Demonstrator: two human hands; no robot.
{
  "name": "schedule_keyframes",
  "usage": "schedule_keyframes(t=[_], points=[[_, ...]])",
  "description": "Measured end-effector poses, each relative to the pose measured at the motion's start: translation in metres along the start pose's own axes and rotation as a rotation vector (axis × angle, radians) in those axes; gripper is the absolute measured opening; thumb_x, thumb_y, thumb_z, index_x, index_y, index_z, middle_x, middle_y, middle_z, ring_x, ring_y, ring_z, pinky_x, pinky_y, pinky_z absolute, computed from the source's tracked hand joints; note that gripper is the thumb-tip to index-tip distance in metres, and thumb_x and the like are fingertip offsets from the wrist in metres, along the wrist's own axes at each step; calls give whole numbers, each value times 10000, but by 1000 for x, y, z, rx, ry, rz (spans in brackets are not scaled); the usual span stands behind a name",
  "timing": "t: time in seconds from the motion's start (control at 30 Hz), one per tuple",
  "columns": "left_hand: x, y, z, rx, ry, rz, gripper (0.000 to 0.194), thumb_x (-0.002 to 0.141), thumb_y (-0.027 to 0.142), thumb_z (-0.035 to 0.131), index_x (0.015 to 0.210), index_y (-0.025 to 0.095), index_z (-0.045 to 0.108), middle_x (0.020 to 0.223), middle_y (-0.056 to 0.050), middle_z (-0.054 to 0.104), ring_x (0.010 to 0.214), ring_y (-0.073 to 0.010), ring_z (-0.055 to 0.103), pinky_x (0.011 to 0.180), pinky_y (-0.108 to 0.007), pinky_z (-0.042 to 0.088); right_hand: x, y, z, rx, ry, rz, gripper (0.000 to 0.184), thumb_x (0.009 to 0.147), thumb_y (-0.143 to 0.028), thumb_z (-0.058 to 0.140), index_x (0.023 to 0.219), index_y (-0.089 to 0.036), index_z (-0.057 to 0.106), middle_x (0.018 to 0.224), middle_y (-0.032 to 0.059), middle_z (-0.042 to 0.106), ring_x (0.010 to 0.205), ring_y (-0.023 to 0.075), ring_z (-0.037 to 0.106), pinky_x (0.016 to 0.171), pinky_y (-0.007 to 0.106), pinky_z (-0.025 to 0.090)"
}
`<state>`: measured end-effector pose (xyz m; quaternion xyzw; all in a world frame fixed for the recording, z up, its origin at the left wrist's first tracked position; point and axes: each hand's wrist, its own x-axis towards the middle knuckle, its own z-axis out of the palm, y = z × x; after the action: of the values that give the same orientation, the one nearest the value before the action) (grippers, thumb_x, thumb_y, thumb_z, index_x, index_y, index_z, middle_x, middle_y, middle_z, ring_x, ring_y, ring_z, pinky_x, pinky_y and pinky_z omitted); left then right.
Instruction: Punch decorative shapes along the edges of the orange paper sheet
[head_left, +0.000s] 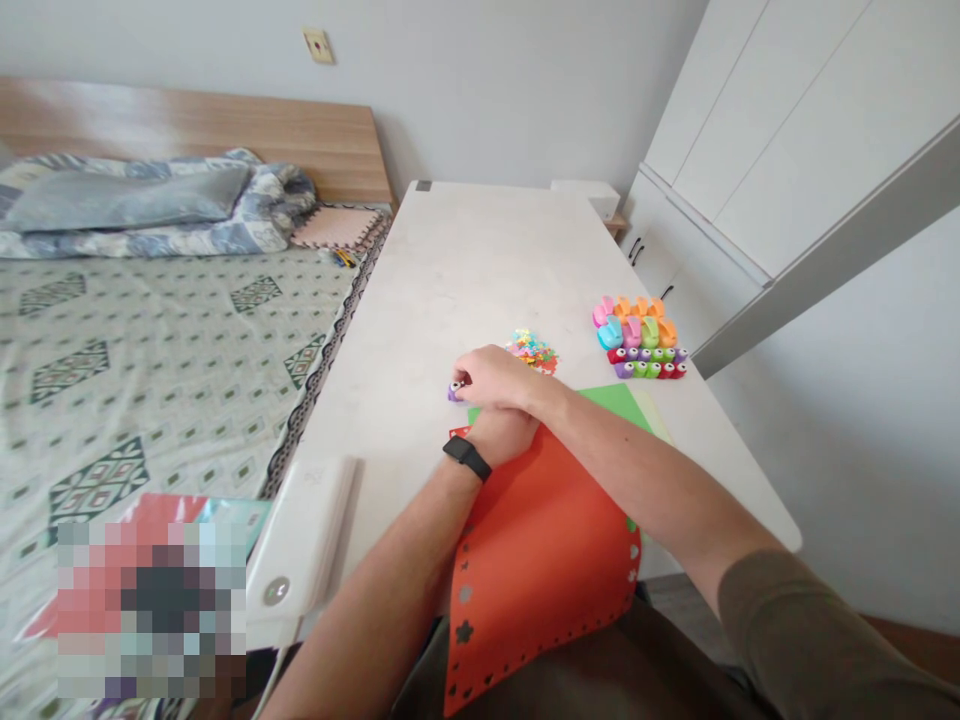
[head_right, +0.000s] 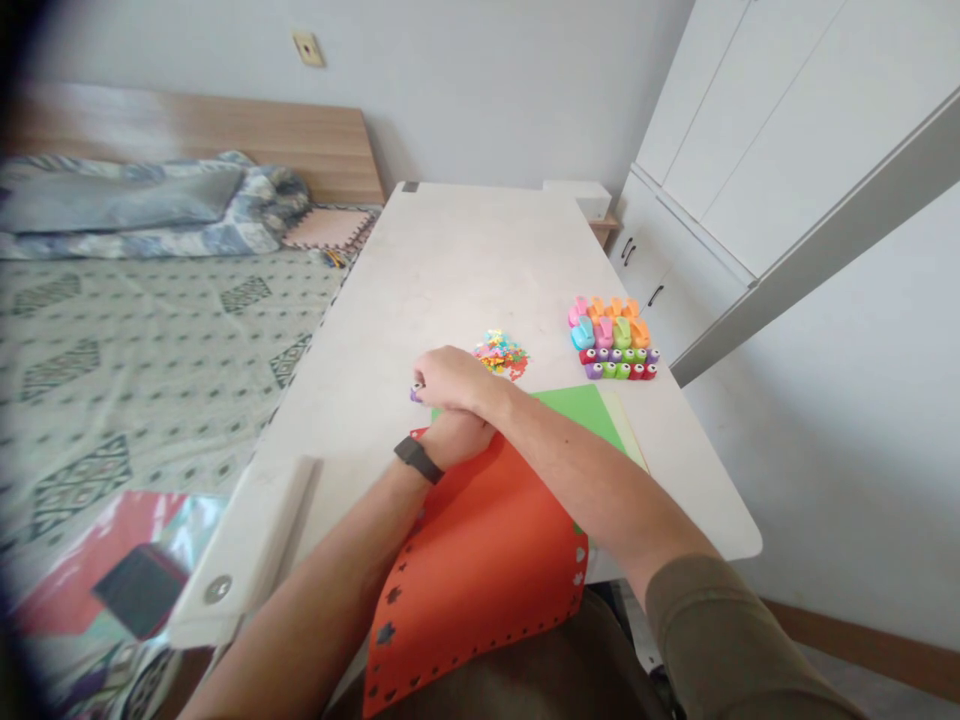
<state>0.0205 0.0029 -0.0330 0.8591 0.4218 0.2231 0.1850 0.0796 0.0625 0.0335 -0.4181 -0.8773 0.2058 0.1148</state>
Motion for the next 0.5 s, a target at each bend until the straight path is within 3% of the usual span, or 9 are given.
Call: schedule_keyframes(t=[0.07,0.17,0.27,0.4,0.5], points=[[-1,3,-6,-51,13,-1,342,954,186,498,1254,161,661,1284,-136,693,1230,-287,625,1084,-452,492,-11,9,-12,131,93,41,121,838,-311,736,897,-207,757,900,51,777,831,189,693,753,294,489],[-1,5,-12,-79,-59,-36,233,948,217,516,1083,175,702,1068,-103,758,1017,-247,706,942,-373,552,-38,31,-34,316,245,83,171,859,-315,703,981,-197,723,937,48,770,836,175,696,773,299,519],[0,4,-13,-91,-64,-43,193,953,236,532,1045,193,697,1011,-80,763,949,-220,712,884,-328,547,-73,62,-48,444,334,172,212,848,-353,711,995,-203,683,939,45,763,804,183,704,725,310,543],[0,1,-10,-101,-41,-41,190,951,255,559,1077,195,687,1012,-68,761,940,-209,708,846,-302,534,-115,100,-43,501,367,220,208,834,-333,707,991,-206,659,934,43,756,793,181,699,698,307,545],[0,-1,-9,-110,-27,-28,180,948,261,571,1065,188,687,995,-64,759,913,-199,703,818,-291,522,-134,114,-32,490,337,238,216,831,-303,702,1022,-211,664,985,53,764,821,182,698,653,288,524]])
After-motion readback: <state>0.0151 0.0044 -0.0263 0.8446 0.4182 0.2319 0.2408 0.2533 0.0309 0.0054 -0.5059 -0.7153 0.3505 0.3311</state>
